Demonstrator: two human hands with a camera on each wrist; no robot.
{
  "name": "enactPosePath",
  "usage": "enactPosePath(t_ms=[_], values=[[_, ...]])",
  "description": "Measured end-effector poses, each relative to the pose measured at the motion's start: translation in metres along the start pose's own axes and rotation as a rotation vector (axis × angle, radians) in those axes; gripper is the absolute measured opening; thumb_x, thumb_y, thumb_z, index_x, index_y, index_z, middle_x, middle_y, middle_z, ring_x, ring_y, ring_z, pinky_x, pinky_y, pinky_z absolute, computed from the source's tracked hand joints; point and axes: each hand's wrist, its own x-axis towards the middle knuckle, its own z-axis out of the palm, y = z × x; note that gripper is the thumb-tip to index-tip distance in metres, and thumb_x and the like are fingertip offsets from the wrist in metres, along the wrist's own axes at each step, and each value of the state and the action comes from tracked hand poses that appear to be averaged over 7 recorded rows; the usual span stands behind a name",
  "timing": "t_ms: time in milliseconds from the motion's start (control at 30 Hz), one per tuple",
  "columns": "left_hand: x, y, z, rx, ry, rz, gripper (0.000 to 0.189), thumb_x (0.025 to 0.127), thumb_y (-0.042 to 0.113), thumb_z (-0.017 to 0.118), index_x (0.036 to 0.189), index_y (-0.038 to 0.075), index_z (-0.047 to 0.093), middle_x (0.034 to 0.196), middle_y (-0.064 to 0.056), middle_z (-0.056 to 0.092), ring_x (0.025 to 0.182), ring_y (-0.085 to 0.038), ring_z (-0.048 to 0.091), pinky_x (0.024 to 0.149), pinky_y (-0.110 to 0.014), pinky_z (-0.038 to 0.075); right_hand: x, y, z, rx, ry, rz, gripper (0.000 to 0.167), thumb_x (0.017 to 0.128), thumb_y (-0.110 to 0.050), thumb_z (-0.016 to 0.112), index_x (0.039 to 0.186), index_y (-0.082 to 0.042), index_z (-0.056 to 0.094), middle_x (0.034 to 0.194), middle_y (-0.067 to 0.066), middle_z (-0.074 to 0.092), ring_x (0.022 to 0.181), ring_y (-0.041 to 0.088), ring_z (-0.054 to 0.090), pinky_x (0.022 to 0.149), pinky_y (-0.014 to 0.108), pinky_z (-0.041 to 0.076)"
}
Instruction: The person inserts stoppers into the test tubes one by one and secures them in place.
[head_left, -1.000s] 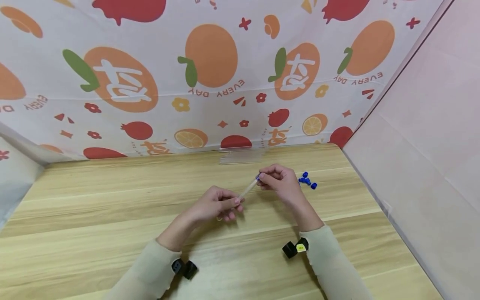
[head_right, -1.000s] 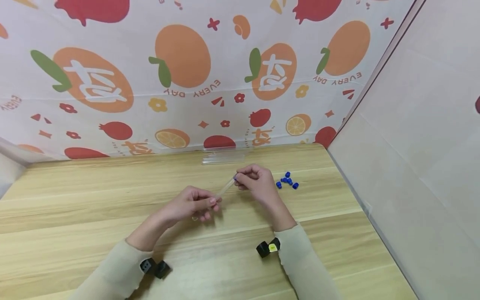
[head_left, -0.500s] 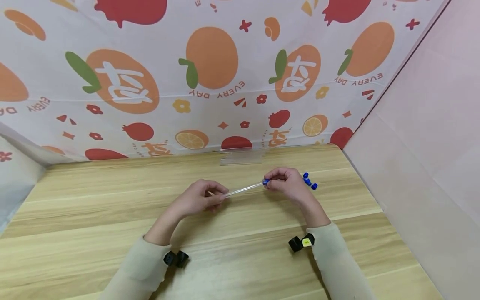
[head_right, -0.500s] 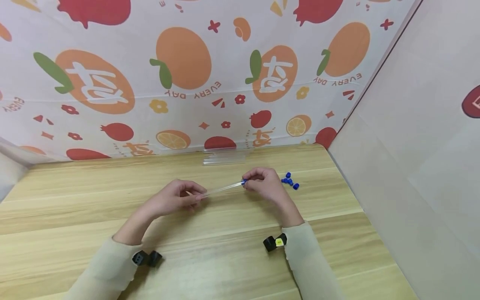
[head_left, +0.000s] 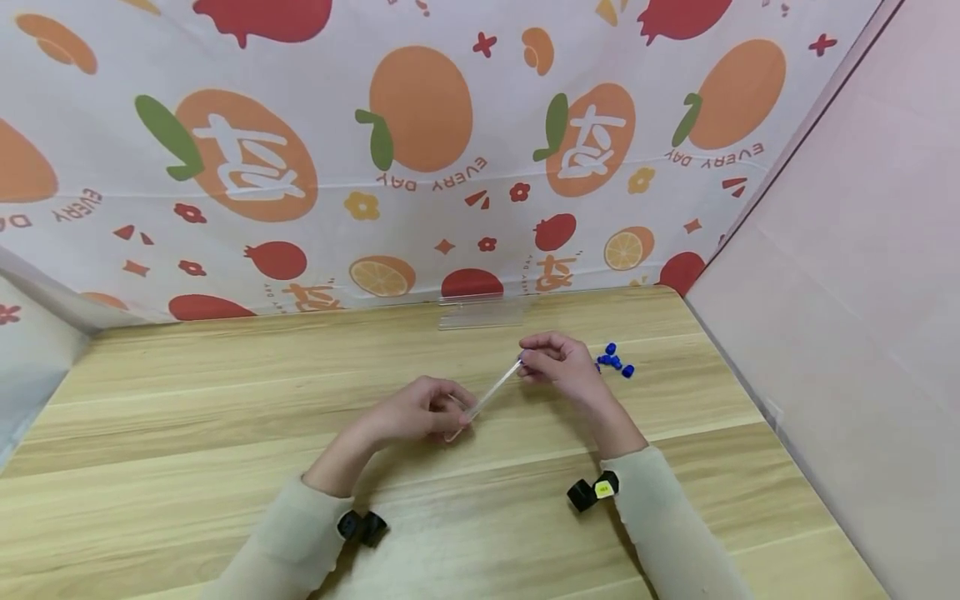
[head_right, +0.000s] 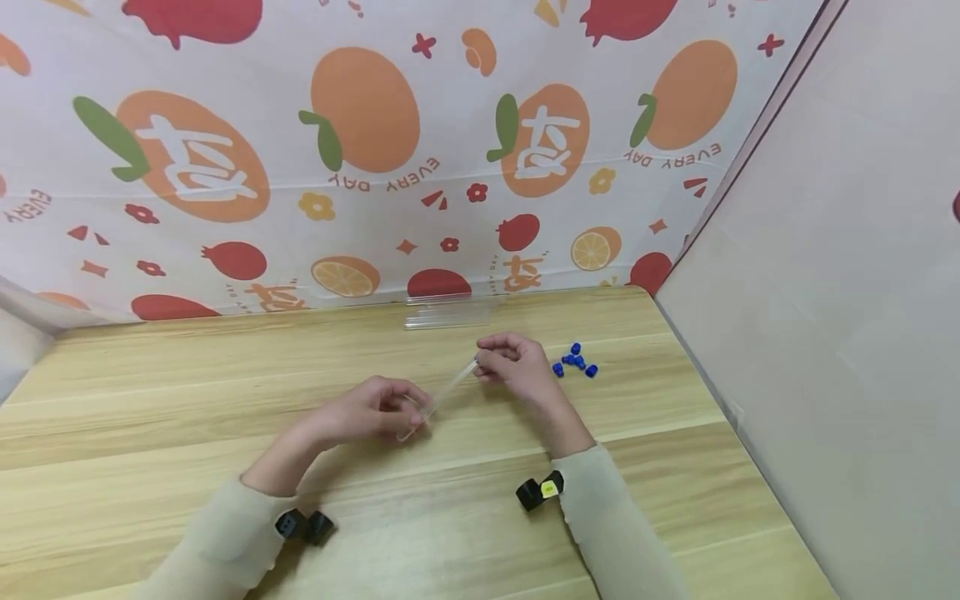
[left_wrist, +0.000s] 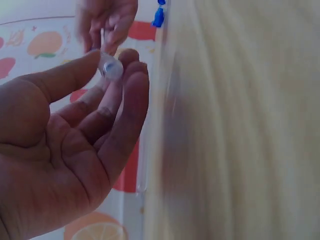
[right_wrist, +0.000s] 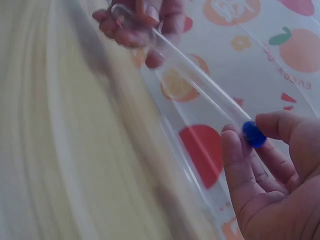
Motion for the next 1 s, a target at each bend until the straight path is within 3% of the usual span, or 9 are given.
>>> enactPosePath(t_ms=[100,233,367,467,700,1000], values=[[0.002,0.002,0.007,-0.047,-0.023,0.002,0.032,0.099,0.008,0.061,0.124,-0.012,0.057,0.101,-0.028,0.071,0.071,-0.012,0.061,0.059,-0.022,0.051,-0.001,0.003,0.010,0.059,-0.015,0.022,0.038,0.097,-0.006,0.064,0.129,0.012,0.053,0.095,0.007,0.071,0.081,0.015,0.071,0.077,0.030,0.061],[0.001,0.005,0.011,-0.086,0.003,-0.012,0.033,0.098,0.007,0.061,0.125,-0.012,0.054,0.105,-0.030,0.067,0.073,-0.014,0.063,0.062,-0.027,0.055,-0.004,0.004,0.023,0.131,-0.031,0.048,0.040,0.096,-0.006,0.065,0.133,0.005,0.053,0.098,0.009,0.072,0.084,0.017,0.072,0.081,0.031,0.061],[-0.001,0.006,0.008,-0.111,0.083,-0.060,0.033,0.096,0.005,0.063,0.122,-0.012,0.053,0.100,-0.021,0.063,0.072,-0.018,0.064,0.064,-0.035,0.060,-0.008,0.004,0.034,0.218,-0.067,0.101,0.044,0.098,-0.010,0.064,0.139,-0.004,0.051,0.115,0.016,0.070,0.094,0.022,0.072,0.086,0.033,0.060],[-0.005,0.006,0.003,-0.117,0.145,-0.117,0.035,0.093,0.006,0.067,0.120,-0.010,0.050,0.094,-0.014,0.061,0.066,-0.020,0.063,0.060,-0.036,0.061,-0.012,0.005,0.042,0.268,-0.150,0.155,0.046,0.099,-0.011,0.061,0.143,-0.006,0.047,0.123,0.020,0.065,0.099,0.025,0.071,0.089,0.034,0.059],[-0.009,0.002,-0.010,-0.083,0.160,-0.197,0.052,0.093,0.009,0.069,0.131,-0.004,0.037,0.085,-0.015,0.062,0.056,-0.021,0.066,0.054,-0.036,0.060,-0.014,0.008,0.062,0.256,-0.323,0.250,0.050,0.101,-0.013,0.056,0.148,-0.005,0.042,0.131,0.020,0.061,0.102,0.023,0.071,0.093,0.039,0.057],[-0.008,-0.003,-0.018,0.020,0.173,-0.243,0.062,0.091,0.013,0.074,0.137,-0.001,0.036,0.086,-0.017,0.063,0.059,-0.023,0.067,0.054,-0.037,0.059,-0.010,0.015,0.073,0.228,-0.328,0.281,0.050,0.102,-0.014,0.056,0.148,-0.002,0.041,0.138,0.023,0.056,0.105,0.022,0.070,0.095,0.040,0.056]])
